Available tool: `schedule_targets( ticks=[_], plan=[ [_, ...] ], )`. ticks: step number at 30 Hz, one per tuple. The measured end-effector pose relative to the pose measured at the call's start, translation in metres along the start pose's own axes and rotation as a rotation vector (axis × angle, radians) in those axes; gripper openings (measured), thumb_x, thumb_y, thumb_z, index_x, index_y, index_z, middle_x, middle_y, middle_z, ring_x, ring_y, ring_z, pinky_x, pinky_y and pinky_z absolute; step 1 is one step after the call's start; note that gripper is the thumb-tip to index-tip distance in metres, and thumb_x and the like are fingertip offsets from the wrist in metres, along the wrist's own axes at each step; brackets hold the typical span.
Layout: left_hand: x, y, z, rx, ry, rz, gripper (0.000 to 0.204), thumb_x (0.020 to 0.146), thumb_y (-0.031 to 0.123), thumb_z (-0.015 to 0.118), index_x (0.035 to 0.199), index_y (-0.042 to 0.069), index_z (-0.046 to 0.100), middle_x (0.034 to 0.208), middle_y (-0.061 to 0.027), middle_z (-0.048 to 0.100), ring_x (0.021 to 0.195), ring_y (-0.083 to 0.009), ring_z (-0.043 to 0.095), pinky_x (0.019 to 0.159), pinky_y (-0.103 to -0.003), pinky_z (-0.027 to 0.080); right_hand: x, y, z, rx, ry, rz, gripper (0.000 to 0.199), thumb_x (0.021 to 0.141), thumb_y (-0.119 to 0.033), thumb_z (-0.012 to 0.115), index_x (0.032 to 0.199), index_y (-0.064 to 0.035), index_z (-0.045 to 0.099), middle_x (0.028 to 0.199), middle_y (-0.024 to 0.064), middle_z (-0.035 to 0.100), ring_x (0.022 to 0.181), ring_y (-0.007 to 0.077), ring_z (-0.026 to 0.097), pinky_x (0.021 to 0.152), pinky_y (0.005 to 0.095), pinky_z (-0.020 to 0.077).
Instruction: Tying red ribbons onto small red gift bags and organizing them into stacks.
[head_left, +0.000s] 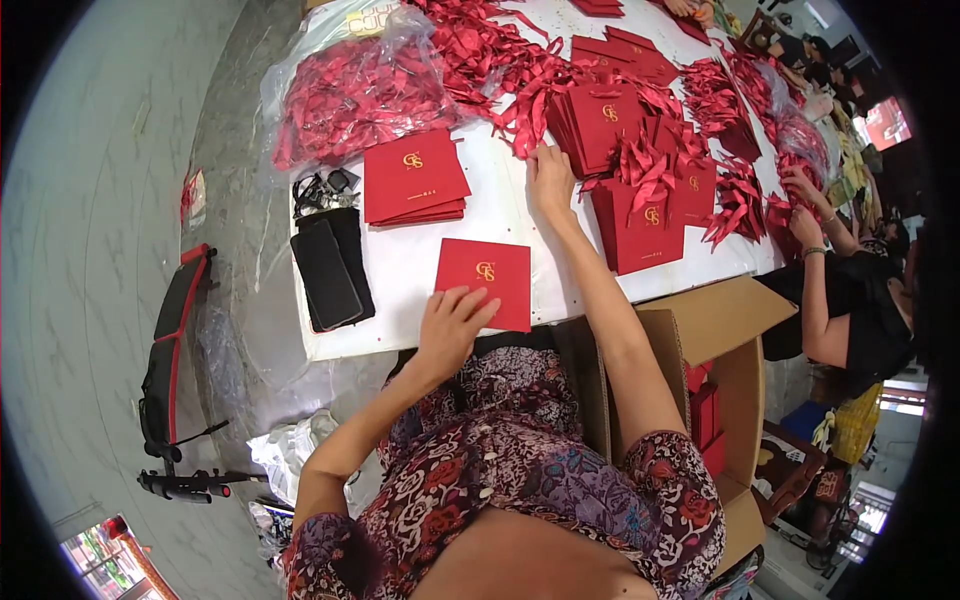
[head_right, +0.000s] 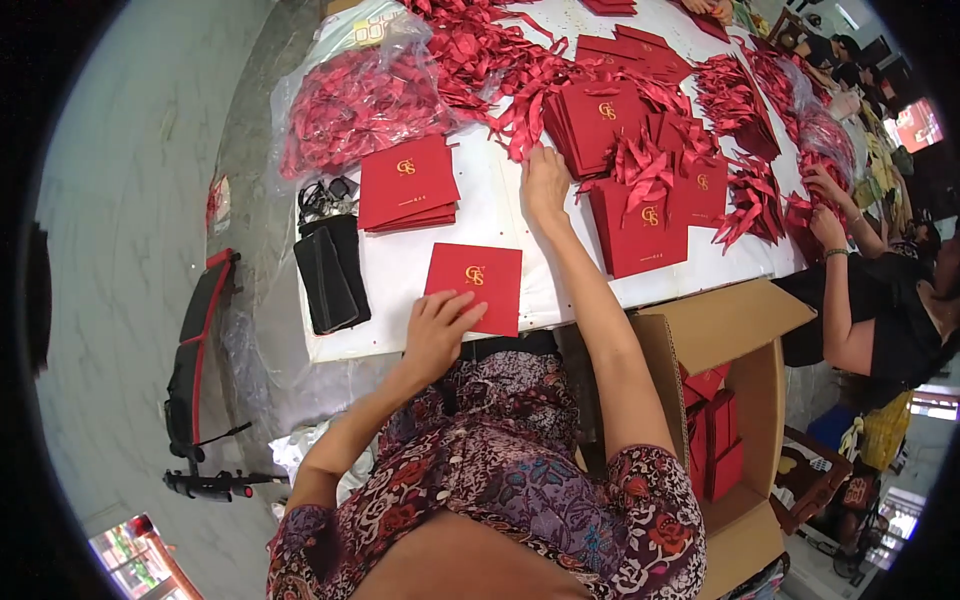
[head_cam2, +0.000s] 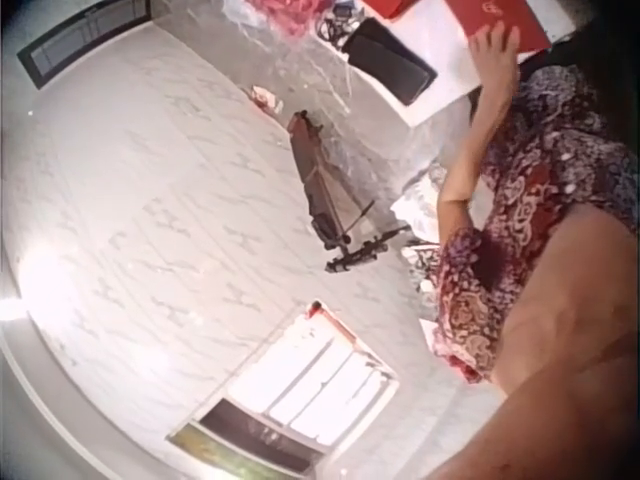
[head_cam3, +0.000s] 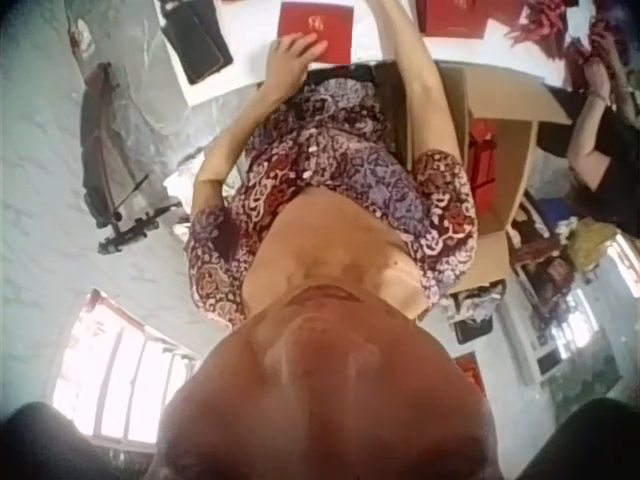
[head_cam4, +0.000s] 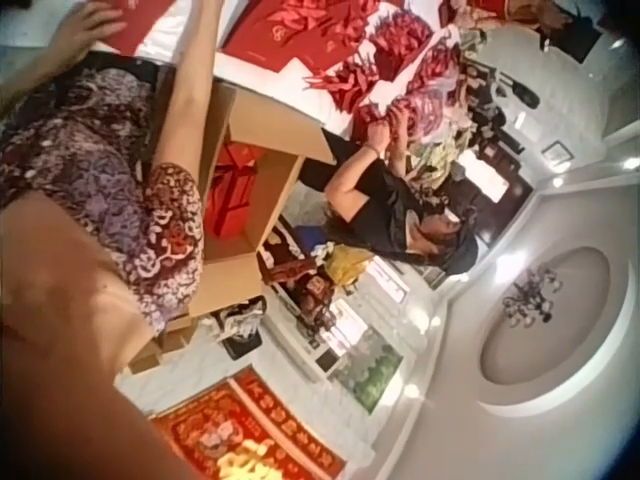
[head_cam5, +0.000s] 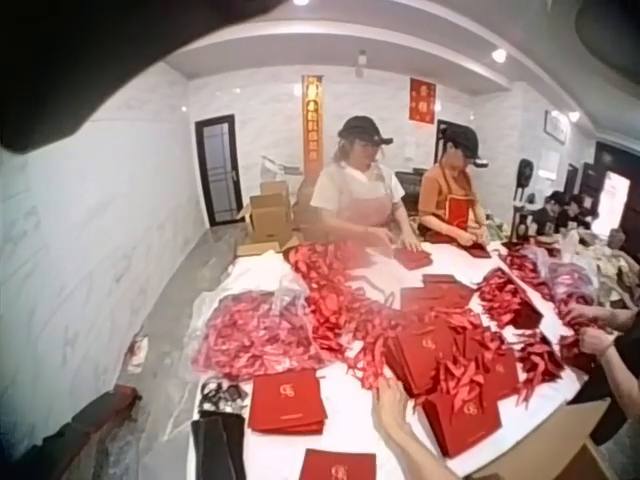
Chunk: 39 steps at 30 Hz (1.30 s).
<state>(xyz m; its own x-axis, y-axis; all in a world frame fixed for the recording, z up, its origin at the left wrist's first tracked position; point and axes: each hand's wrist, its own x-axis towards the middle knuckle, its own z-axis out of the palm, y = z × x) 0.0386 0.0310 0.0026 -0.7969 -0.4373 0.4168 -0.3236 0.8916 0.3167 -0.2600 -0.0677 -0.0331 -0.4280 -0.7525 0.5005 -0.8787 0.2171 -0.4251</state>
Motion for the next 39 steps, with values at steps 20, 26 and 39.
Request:
schedule_targets(
  ticks=[20,26,39],
  plan=[
    [0.014,0.009,0.012,-0.328,0.022,-0.188,0.037,0.077,0.0,0.064,0.113,0.009,0.067,0.113,-0.0076,0.064,0.106,-0.0283,0.056,0.09,-0.042,0.041,0.017,0.007,0.026,0.082,0.003,-0.169,0.039,0.086,-0.003,0.061,0.124,-0.0039,0.061,0.123,0.0206,0.061,0.116,0.0383,0.057,0.097,0.0449,0.0477],
    [0.009,0.004,0.014,-0.322,0.021,-0.222,0.034,0.079,0.001,0.064,0.111,0.01,0.069,0.112,-0.008,0.065,0.104,-0.0284,0.058,0.089,-0.042,0.042,-0.011,-0.022,0.001,0.206,-0.099,-0.162,0.023,0.084,-0.001,0.06,0.105,-0.0038,0.07,0.105,0.0147,0.069,0.096,0.0344,0.064,0.083,0.0439,0.0508],
    [0.062,-0.018,0.042,-1.417,0.073,-0.946,0.03,0.098,0.022,0.063,0.115,-0.002,0.068,0.087,-0.0021,0.07,0.069,-0.0061,0.06,0.062,-0.021,0.05,-0.128,-0.077,-0.104,0.328,-0.124,-0.214,0.025,0.082,-0.001,0.067,0.107,-0.0046,0.07,0.093,0.0104,0.063,0.081,0.0322,0.062,0.073,0.0415,0.0489]
  ],
)
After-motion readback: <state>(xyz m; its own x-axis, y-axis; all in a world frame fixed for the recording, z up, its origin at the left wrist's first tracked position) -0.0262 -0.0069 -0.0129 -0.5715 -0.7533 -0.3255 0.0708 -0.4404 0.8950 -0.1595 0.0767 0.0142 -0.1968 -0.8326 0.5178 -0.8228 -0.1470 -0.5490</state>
